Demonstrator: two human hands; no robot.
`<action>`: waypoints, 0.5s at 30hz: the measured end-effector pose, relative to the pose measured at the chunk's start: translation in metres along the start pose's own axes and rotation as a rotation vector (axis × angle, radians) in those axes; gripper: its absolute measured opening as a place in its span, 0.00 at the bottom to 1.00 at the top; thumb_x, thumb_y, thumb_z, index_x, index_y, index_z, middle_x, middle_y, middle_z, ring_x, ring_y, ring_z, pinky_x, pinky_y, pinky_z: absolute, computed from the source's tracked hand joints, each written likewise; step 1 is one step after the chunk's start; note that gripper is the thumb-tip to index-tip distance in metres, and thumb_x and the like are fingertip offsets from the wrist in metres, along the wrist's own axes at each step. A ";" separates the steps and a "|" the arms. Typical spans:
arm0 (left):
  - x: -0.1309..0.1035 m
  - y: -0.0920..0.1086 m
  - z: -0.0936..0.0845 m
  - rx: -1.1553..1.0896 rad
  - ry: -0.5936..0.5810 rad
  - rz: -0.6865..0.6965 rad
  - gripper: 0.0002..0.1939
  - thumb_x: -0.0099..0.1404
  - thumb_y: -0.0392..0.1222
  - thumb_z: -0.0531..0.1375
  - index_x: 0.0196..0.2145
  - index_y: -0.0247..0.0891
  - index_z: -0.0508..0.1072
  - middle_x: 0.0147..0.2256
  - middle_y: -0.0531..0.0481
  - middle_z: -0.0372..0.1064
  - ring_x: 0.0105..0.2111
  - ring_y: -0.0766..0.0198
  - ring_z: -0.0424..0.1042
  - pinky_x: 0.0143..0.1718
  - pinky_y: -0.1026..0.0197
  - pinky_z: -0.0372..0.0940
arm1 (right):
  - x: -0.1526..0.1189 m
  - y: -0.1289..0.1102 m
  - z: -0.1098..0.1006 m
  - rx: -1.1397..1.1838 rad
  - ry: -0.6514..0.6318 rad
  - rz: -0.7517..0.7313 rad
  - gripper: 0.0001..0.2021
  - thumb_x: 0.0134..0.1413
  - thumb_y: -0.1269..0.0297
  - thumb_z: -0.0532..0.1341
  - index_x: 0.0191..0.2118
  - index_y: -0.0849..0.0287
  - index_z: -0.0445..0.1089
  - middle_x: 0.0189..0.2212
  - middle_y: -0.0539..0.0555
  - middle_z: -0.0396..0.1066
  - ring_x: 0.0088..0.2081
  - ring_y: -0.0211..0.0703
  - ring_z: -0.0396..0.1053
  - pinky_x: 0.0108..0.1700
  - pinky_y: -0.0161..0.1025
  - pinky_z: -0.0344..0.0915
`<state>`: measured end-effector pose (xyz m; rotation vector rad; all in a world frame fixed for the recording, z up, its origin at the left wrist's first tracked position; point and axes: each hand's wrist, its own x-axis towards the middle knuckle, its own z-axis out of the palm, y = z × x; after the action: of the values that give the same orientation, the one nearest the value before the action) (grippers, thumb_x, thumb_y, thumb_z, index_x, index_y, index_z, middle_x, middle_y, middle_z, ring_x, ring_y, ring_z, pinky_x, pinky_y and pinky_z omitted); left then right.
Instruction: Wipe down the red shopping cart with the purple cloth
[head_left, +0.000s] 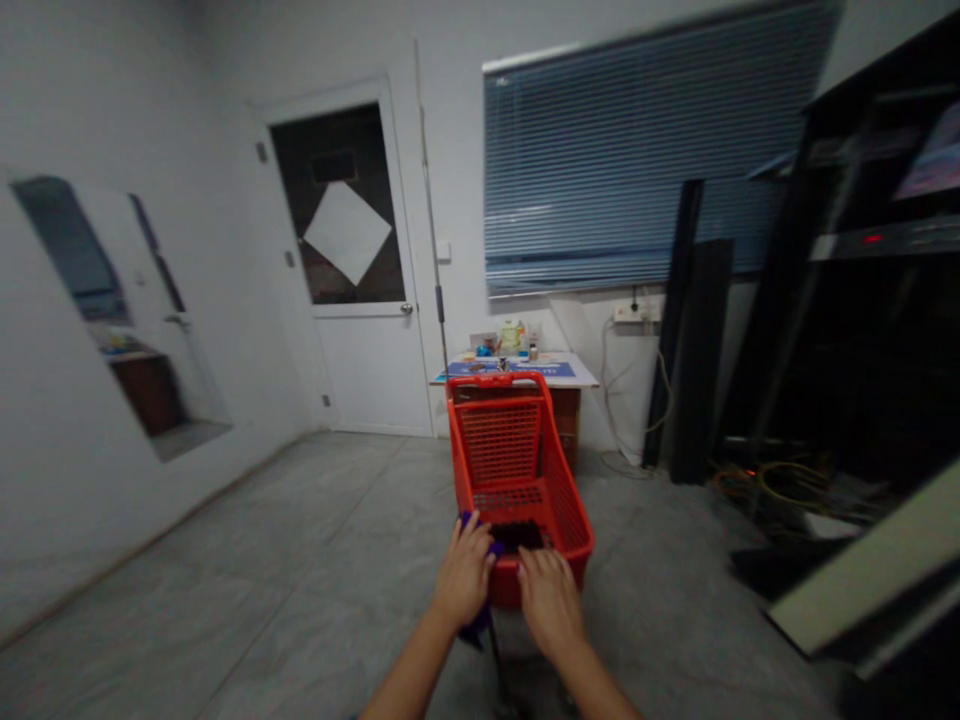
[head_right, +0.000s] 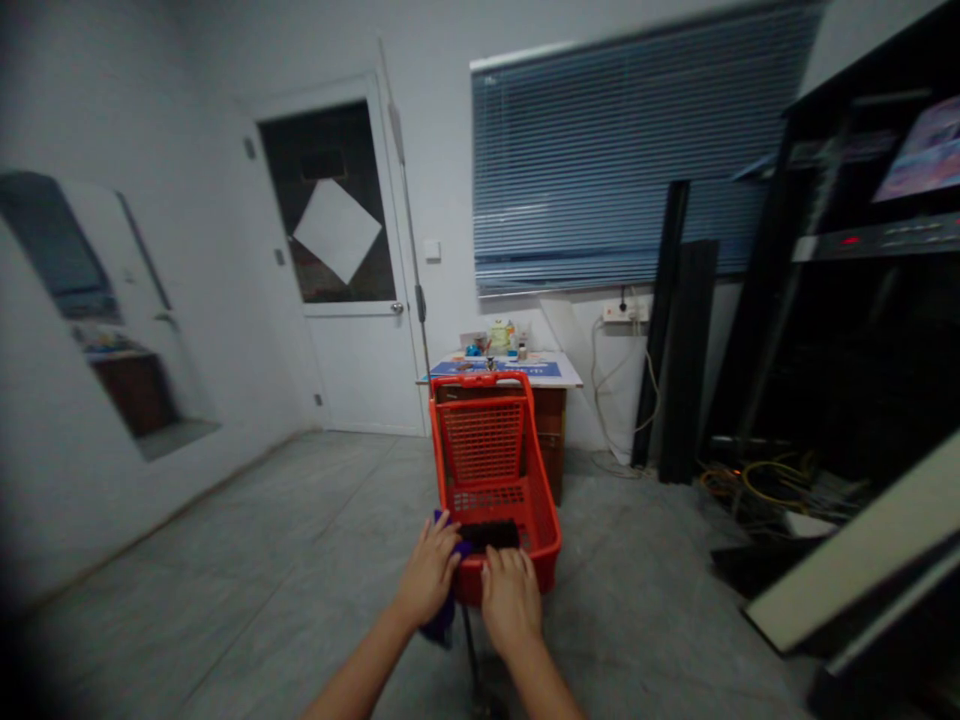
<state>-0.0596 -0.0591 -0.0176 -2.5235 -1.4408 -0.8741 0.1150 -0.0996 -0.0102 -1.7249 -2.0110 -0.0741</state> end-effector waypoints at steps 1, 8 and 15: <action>0.000 -0.004 -0.002 0.002 0.000 -0.015 0.16 0.69 0.35 0.49 0.53 0.39 0.67 0.56 0.45 0.67 0.65 0.56 0.52 0.65 0.38 0.46 | 0.000 -0.003 0.002 0.007 -0.007 -0.008 0.20 0.65 0.66 0.47 0.56 0.57 0.68 0.49 0.57 0.72 0.51 0.47 0.66 0.59 0.44 0.52; -0.003 -0.011 -0.007 0.008 0.010 -0.103 0.16 0.68 0.33 0.47 0.50 0.38 0.68 0.53 0.46 0.70 0.63 0.54 0.55 0.64 0.38 0.48 | 0.000 0.007 0.004 0.021 -0.074 -0.048 0.22 0.62 0.62 0.49 0.60 0.56 0.64 0.61 0.54 0.62 0.62 0.49 0.57 0.64 0.46 0.46; -0.004 0.016 0.007 0.044 0.046 -0.173 0.16 0.70 0.34 0.46 0.51 0.35 0.68 0.52 0.44 0.70 0.64 0.54 0.54 0.64 0.41 0.50 | 0.005 0.025 0.000 0.020 -0.073 -0.048 0.23 0.62 0.64 0.48 0.61 0.52 0.62 0.56 0.54 0.67 0.57 0.48 0.62 0.62 0.48 0.49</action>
<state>-0.0443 -0.0682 -0.0226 -2.3584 -1.6642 -0.9088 0.1383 -0.0898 -0.0148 -1.6900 -2.0982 -0.0072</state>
